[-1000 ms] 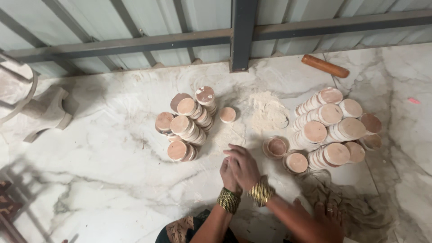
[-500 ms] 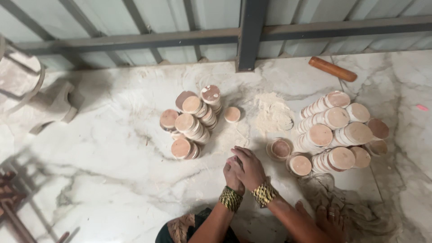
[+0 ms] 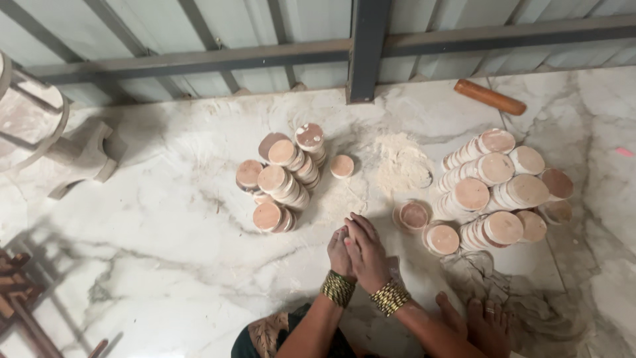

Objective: The person sits on the floor and repeatedly shapes small portions of clay into round discs using a flat tool. They place each finished disc onto a growing stack on the floor.

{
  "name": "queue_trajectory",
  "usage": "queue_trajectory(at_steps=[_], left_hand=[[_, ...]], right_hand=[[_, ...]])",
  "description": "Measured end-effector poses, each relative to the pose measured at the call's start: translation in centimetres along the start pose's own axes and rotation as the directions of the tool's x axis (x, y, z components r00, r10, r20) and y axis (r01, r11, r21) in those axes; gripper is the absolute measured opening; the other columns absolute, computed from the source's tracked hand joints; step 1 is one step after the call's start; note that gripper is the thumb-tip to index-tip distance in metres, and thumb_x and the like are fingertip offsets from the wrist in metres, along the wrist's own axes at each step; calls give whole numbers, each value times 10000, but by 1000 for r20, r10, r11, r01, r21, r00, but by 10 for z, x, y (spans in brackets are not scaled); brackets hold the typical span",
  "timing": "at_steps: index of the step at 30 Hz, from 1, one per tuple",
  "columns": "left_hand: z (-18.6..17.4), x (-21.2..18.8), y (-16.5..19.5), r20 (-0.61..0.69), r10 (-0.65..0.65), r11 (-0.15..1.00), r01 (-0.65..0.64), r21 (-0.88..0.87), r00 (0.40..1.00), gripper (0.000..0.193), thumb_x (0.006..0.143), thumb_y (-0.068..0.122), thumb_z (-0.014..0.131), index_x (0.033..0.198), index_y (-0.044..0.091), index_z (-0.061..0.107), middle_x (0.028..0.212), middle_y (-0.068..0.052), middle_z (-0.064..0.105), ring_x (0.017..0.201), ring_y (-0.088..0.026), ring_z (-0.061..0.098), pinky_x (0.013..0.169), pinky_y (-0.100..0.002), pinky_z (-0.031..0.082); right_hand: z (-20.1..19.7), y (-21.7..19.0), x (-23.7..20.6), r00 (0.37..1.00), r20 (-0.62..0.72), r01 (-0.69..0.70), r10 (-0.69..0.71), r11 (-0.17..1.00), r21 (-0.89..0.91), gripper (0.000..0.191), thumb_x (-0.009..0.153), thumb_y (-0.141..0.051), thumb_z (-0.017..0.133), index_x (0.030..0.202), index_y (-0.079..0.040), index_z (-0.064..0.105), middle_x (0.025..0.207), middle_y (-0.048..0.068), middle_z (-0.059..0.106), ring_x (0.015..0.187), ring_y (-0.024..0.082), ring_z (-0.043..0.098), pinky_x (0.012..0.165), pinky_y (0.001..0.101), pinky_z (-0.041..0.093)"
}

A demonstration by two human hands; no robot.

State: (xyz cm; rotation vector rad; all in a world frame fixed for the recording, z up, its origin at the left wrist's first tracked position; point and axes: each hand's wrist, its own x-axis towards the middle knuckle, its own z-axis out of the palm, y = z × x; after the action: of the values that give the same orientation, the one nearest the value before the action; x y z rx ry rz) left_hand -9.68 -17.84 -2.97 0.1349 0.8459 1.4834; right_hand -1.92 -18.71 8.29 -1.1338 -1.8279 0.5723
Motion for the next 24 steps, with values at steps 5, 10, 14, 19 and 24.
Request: queue_trajectory(at_steps=[5,10,14,19,24], left_hand=[[5,-18,17,40,-67,970,56,236,997,215,1095,253,483,1082,91,625,740,-28,583,499,-87,467,365,-219,366],[34,-21,30,166,-91,968,48,246,982,124,998,200,544,1115,168,565,857,-3,645,623,-86,580,429,-226,412],[20,-2,21,-85,-111,989,118,84,990,197,957,141,612,1125,241,584,813,-17,621,607,-123,554,516,-275,495],[-12,6,3,-83,28,995,-20,99,996,100,995,125,582,955,44,624,855,-71,668,727,-137,657,643,-285,567],[6,-7,12,47,130,864,-136,484,990,237,1075,256,510,1041,53,628,770,-47,521,620,-136,427,461,-279,355]], right_hand=[[7,23,6,984,65,-170,164,981,95,417,1056,-219,391,1344,-4,601,1311,183,668,1204,319,655,1047,361,511],[-17,64,36,863,326,-499,385,753,430,450,1075,-277,393,1286,18,658,1235,173,731,1176,288,677,1020,360,506],[-12,38,7,943,99,-332,317,915,229,397,1071,-272,408,1257,-22,654,1260,150,703,1187,276,686,1032,353,521],[5,10,-18,994,69,-89,86,996,30,362,1034,-168,486,1327,8,605,1367,232,596,1264,360,568,1047,407,460],[-20,25,22,906,295,-320,304,947,7,340,1028,-244,503,1298,-116,665,1324,104,673,1198,275,672,1037,399,542]])
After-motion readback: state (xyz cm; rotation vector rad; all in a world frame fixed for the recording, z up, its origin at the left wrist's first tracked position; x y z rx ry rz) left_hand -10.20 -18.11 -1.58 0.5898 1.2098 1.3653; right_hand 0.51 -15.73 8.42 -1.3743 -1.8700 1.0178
